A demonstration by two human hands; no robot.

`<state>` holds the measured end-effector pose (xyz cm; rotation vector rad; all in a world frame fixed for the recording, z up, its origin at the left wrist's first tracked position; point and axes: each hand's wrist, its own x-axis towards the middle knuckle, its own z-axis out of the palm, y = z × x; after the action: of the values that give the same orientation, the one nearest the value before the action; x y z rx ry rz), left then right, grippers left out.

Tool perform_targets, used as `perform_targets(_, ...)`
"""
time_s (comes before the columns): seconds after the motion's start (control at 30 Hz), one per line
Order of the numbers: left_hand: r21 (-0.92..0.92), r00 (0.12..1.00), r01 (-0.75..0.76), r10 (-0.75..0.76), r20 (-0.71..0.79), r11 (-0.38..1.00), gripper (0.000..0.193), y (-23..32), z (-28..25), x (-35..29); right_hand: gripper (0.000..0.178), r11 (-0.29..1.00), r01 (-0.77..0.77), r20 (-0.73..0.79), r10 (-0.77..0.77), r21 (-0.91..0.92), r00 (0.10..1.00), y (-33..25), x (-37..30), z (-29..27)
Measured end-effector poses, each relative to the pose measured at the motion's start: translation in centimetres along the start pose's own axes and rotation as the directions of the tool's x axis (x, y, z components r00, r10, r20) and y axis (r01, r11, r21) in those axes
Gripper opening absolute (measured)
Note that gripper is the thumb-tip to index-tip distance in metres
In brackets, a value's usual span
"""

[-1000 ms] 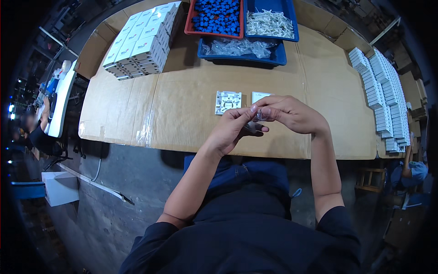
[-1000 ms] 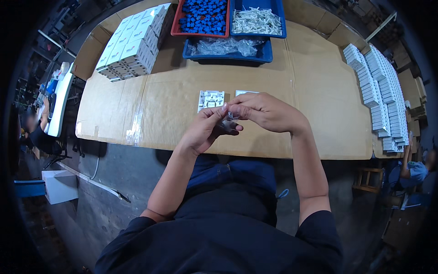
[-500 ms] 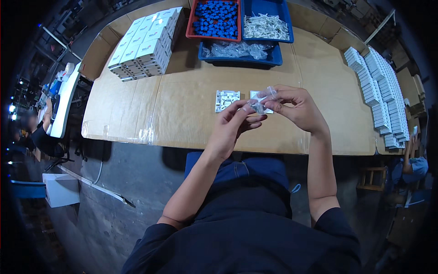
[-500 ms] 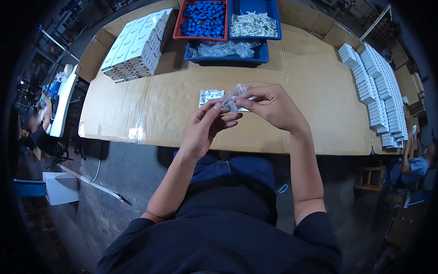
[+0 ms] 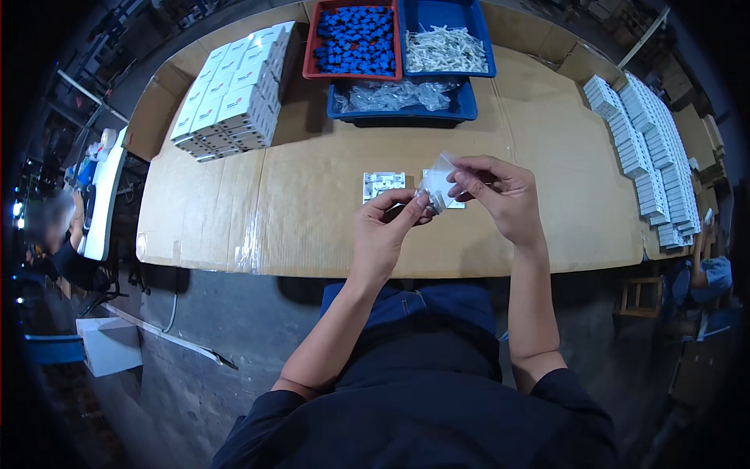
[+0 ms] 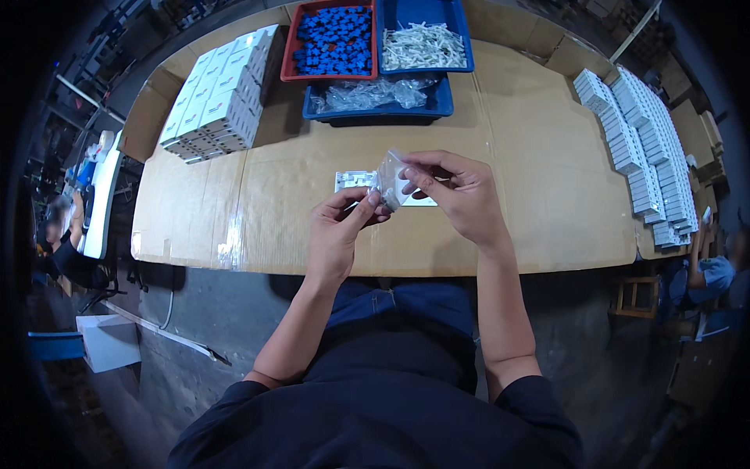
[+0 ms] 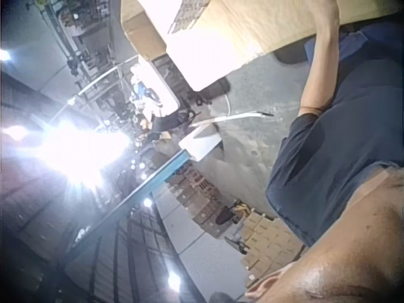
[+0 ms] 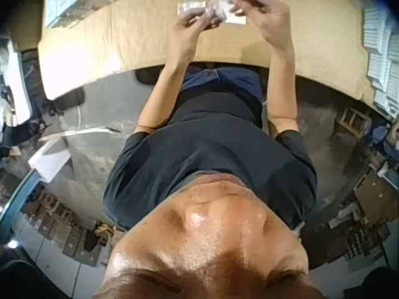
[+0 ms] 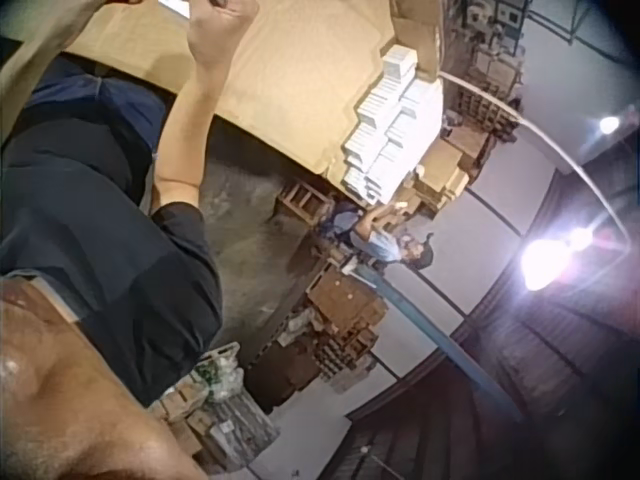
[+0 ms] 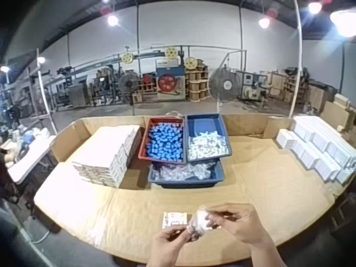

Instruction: Assembling electronic components by placing a circuit board and various parts into a white housing.

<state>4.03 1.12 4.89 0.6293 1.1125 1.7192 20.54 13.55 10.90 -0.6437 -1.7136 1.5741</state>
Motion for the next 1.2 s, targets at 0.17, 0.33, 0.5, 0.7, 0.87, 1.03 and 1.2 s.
perform_targets(0.17, -0.023, 0.999, -0.023, 0.024, 0.037, 0.999, 0.028, 0.3, 0.2, 1.3, 0.016, 1.000, -0.003, 0.018, 0.002, 0.007, 1.000, 1.6, 1.0, -0.6)
perform_targets(0.33, -0.085, 0.999, 0.041, -0.040, 0.015, 0.996, 0.027, -0.7, -0.5, 2.0, 0.011, 1.000, -0.017, 0.046, 0.017, 0.006, 0.999, 2.7, 2.0, 0.0)
perform_targets(0.5, -0.014, 1.000, 0.024, -0.024, 0.019, 1.000, 0.019, -1.2, -1.5, 2.3, 0.013, 0.994, -0.097, 0.005, 0.097, -0.042, 0.995, 3.5, 3.2, 0.0)
perform_targets(0.7, 0.074, 0.990, -0.070, 0.060, 0.131, 0.995, 0.025, -2.6, -3.7, 3.3, 0.010, 0.997, -0.074, 0.062, 0.072, 0.029, 0.996, 3.4, 3.4, 0.7)
perform_targets(0.87, -0.185, 0.959, 0.044, 0.011, 0.282, 0.982, 0.053, -0.2, -3.6, 4.6, 0.008, 0.998, 0.019, 0.251, -0.002, -0.065, 0.968, 3.0, 3.7, 1.3)
perform_targets(1.03, -0.021, 0.842, 0.123, -0.093, 0.531, 0.992, 0.053, 1.2, -4.4, 5.8, 0.005, 0.964, 0.203, 0.350, -0.134, -0.169, 0.927, 3.1, 4.5, 1.5)
perform_targets(1.2, 0.070, 0.777, 0.155, -0.166, 0.607, 0.985, 0.057, 0.8, -5.7, 6.1, 0.009, 0.990, -0.016, 0.475, 0.081, -0.140, 0.876, 2.1, 4.9, 2.0)
